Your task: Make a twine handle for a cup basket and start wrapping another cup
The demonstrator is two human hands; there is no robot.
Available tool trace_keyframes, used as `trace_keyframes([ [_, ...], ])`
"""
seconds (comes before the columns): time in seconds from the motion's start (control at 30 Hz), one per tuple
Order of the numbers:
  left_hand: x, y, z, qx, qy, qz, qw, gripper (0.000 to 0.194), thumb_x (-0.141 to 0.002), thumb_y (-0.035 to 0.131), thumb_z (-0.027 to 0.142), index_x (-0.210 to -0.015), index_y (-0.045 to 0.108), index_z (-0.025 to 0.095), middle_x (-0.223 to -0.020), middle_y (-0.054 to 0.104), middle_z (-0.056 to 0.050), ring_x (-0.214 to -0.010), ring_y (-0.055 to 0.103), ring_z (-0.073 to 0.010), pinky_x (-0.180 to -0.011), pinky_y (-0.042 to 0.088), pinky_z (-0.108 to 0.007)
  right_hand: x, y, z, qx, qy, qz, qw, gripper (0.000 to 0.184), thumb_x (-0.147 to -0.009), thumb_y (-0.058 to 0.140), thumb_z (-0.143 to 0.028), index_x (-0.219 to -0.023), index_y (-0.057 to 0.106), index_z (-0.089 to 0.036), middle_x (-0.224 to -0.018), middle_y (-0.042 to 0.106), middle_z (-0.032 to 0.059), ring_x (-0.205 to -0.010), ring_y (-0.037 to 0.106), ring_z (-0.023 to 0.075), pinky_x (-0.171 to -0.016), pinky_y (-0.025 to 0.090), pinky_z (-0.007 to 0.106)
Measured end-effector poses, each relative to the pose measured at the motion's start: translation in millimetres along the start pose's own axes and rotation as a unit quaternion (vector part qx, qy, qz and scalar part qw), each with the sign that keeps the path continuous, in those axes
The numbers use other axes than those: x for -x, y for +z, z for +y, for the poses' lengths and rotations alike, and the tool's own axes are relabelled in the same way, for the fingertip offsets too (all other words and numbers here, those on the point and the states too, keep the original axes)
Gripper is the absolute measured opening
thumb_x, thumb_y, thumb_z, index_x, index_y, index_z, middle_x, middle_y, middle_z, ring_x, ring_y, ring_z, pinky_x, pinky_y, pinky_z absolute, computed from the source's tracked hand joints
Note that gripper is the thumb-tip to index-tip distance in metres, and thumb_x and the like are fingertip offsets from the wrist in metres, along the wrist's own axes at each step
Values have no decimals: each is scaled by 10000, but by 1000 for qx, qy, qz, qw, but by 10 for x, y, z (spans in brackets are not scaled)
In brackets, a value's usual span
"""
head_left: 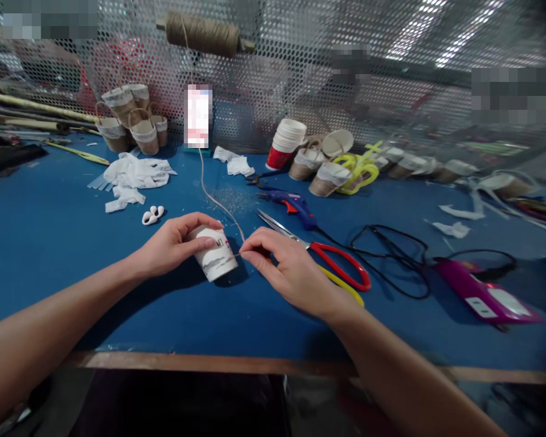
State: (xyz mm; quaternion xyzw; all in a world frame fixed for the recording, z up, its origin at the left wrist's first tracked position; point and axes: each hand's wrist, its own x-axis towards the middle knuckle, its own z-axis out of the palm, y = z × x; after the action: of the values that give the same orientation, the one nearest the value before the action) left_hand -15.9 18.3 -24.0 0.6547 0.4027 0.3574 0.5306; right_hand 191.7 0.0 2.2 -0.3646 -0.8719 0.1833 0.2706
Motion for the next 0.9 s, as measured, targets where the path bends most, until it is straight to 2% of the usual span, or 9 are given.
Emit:
trace_keyframes([
  [0.13, 26, -49, 40, -40, 8, -19, 999, 247, -767, 549, 257, -988, 560, 148, -1013, 629, -73, -864, 579, -169, -774, 447, -318, 3, -22, -18, 9, 7, -18, 1000, 92, -846, 485, -126, -784, 542, -165, -764, 570, 15, -688, 510, 103, -638, 417, 228],
  [0.3, 65, -48, 117, -133, 29, -31, 990, 182, -807, 481, 242, -909, 605, 157, -889, 649, -51, -807, 575, -156, -680, 441, -267, 23, 18, -22, -12, -17, -21, 1000, 96, -860, 464, -145, -811, 541, -174, -781, 574, 19, -704, 530, 106, -640, 433, 232],
  [0.43, 78, -21, 142, -146, 19, -25, 989, 208, -796, 490, 266, -911, 603, 136, -819, 632, -50, -695, 546, -132, -603, 417, -242, 30, 59, -21, -5, -29, -25, 999, 95, -855, 468, -135, -811, 544, -169, -776, 574, 24, -712, 535, 110, -646, 438, 234],
  [0.57, 86, -14, 158, -157, 6, -25, 987, 260, -765, 539, 314, -928, 597, 120, -671, 567, -5, -566, 461, -98, -536, 367, -225, 33, 83, -15, 3, -37, -26, 999, 85, -850, 475, -133, -821, 548, -165, -774, 573, 28, -706, 533, 112, -646, 442, 237],
  [0.7, 94, -23, 173, -167, 12, -36, 985, 280, -749, 565, 319, -952, 589, 127, -612, 506, 27, -557, 431, -96, -527, 345, -220, 32, 102, -3, 10, -50, -19, 999, 85, -849, 473, -136, -819, 550, -155, -767, 568, 35, -703, 529, 115, -647, 445, 241],
  [0.9, 106, -37, 191, -169, 2, -57, 984, 292, -734, 580, 264, -999, 558, 142, -629, 487, 40, -567, 433, -97, -536, 353, -220, 39, 110, -28, 27, -58, -18, 998, 98, -859, 456, -149, -821, 546, -155, -766, 568, 40, -706, 527, 122, -643, 453, 255],
])
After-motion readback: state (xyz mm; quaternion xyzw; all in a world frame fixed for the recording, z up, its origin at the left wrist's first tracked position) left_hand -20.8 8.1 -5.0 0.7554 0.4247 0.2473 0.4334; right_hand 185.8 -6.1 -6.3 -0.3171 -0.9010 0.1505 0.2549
